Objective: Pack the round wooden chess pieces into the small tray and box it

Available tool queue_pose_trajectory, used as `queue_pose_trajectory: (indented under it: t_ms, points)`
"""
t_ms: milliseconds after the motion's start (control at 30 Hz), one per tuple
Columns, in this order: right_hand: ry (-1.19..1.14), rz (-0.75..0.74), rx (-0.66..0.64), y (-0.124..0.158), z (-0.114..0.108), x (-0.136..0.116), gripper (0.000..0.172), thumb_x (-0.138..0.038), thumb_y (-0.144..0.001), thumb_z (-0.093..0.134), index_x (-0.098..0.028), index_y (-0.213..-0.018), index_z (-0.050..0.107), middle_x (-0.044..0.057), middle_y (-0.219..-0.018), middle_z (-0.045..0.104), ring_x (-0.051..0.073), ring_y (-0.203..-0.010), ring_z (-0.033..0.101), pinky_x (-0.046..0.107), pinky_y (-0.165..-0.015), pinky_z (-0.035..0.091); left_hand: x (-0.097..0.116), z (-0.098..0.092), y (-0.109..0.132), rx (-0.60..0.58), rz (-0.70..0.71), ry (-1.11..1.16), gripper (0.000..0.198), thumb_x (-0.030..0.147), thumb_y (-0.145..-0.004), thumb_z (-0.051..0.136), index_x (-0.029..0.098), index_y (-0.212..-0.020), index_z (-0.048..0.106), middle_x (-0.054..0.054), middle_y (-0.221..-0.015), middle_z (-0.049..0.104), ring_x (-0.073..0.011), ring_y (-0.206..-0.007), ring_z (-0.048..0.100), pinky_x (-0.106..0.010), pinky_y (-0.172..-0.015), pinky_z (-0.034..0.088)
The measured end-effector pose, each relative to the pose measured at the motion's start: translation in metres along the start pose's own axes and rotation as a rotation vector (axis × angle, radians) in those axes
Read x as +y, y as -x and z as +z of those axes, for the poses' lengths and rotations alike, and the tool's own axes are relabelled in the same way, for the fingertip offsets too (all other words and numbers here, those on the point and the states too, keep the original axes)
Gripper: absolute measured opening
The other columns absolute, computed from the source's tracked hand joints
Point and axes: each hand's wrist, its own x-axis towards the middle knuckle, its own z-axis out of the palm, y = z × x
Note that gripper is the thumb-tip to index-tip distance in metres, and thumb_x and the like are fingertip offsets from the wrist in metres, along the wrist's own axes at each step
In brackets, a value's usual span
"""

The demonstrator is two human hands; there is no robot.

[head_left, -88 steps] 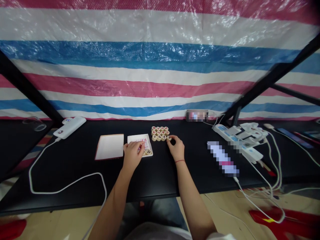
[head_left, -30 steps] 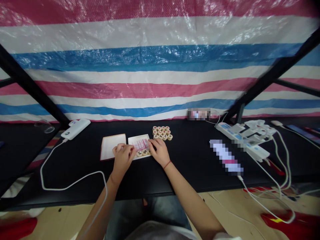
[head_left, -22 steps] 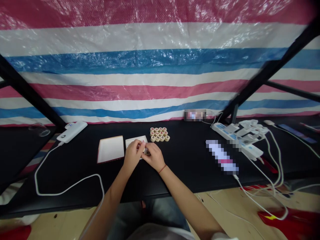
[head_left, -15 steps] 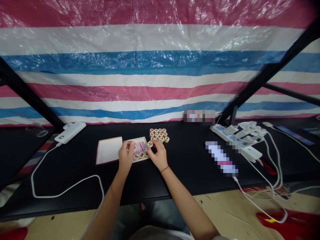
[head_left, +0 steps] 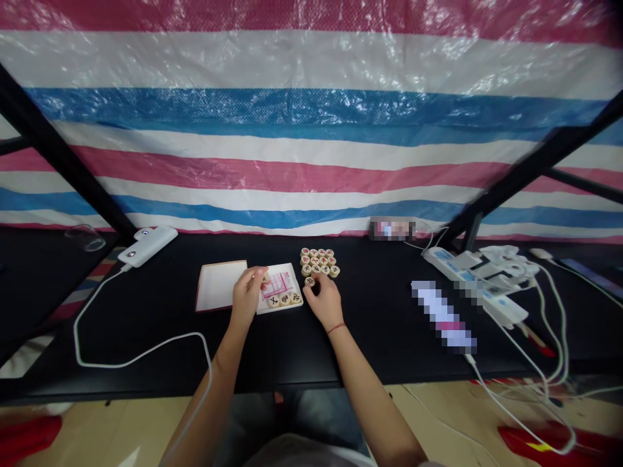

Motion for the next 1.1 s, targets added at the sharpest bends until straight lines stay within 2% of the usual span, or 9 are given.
queue_pose_trajectory:
  t_ms: [100,200,333,433,533,767,833,967,1100]
  points:
    - [0.051,-0.077,-0.007,0.000,0.002,0.004,0.012,-0.022,-0.076,0.053,-0.018,-0.084,0.061,0.009,-0.086,0.064,0.024,-0.081,0.056,0.037,-0.078,0.046,-0.001,0.001,0.001,-0.025,-0.049,0.008,0.039,0.052,-0.082,0.058,0.016,-0.088,0.070,-0.001,-0.072,0.063,-0.0097,-0.057,0.059,-0.021,-0.056,0.049]
    - [0.052,-0.112,0.018,0.001,-0.002,0.001,0.016,-0.021,-0.077,0.053,-0.018,-0.090,0.062,0.010,-0.092,0.063,0.025,-0.085,0.056,0.039,-0.080,0.047,-0.005,0.002,0.001,-0.043,-0.033,-0.006,0.035,0.049,-0.082,0.060,0.017,-0.092,0.070,-0.002,-0.078,0.065,-0.0102,-0.060,0.061,-0.022,-0.059,0.051]
    - [-0.079,-0.219,0.090,0.002,-0.011,-0.016,0.022,-0.022,-0.083,0.052,-0.019,-0.103,0.061,0.009,-0.094,0.064,0.024,-0.091,0.058,0.040,-0.084,0.049,-0.009,0.003,0.002,-0.143,0.170,-0.096,0.029,0.041,-0.084,0.060,0.019,-0.101,0.070,-0.007,-0.103,0.066,-0.0145,-0.082,0.066,-0.025,-0.072,0.054]
    - [-0.161,-0.376,0.042,0.004,-0.014,-0.030,0.029,-0.024,-0.084,0.056,-0.021,-0.113,0.059,0.009,-0.105,0.065,0.024,-0.099,0.059,0.041,-0.088,0.049,-0.007,0.005,0.006,-0.245,0.348,-0.254,0.023,0.033,-0.086,0.059,0.023,-0.103,0.070,-0.006,-0.100,0.067,-0.0154,-0.087,0.065,-0.027,-0.078,0.054]
    - [-0.197,-0.453,-0.042,0.008,-0.013,-0.038,0.026,-0.024,-0.087,0.054,-0.023,-0.112,0.061,0.008,-0.106,0.067,0.022,-0.098,0.062,0.040,-0.087,0.051,-0.005,0.008,0.012,-0.289,0.382,-0.337,0.020,0.030,-0.085,0.060,0.024,-0.102,0.069,-0.003,-0.091,0.069,-0.0142,-0.078,0.065,-0.027,-0.077,0.054]
    - [-0.267,-0.486,-0.060,0.012,-0.012,-0.041,0.025,-0.023,-0.085,0.056,-0.024,-0.109,0.063,0.007,-0.106,0.068,0.021,-0.098,0.064,0.038,-0.086,0.051,-0.005,0.009,0.015,-0.319,0.286,-0.356,0.019,0.031,-0.082,0.061,0.022,-0.099,0.062,-0.001,-0.081,0.069,-0.0145,-0.073,0.066,-0.028,-0.074,0.055]
    - [-0.264,-0.440,-0.019,0.010,-0.013,-0.037,0.023,-0.024,-0.085,0.056,-0.023,-0.107,0.063,0.007,-0.103,0.069,0.021,-0.095,0.064,0.038,-0.085,0.051,-0.004,0.006,0.014,-0.334,0.320,-0.402,0.019,0.031,-0.084,0.059,0.022,-0.100,0.061,-0.002,-0.084,0.069,-0.0147,-0.074,0.065,-0.028,-0.075,0.054]
    - [-0.194,-0.219,0.100,0.001,-0.018,-0.017,0.018,-0.024,-0.083,0.055,-0.021,-0.099,0.062,0.007,-0.093,0.068,0.021,-0.088,0.062,0.037,-0.083,0.050,-0.002,0.000,0.012,-0.360,0.435,-0.538,0.020,0.030,-0.086,0.056,0.022,-0.103,0.061,-0.005,-0.092,0.067,-0.0155,-0.078,0.063,-0.029,-0.077,0.052]
    - [-0.114,-0.160,0.062,-0.006,-0.021,0.004,0.013,-0.024,-0.079,0.057,-0.021,-0.091,0.062,0.005,-0.090,0.068,0.022,-0.088,0.060,0.038,-0.084,0.048,-0.002,-0.003,0.009,-0.451,0.525,-0.634,0.019,0.031,-0.082,0.062,0.021,-0.098,0.064,-0.006,-0.091,0.068,-0.0199,-0.087,0.064,-0.032,-0.082,0.050]
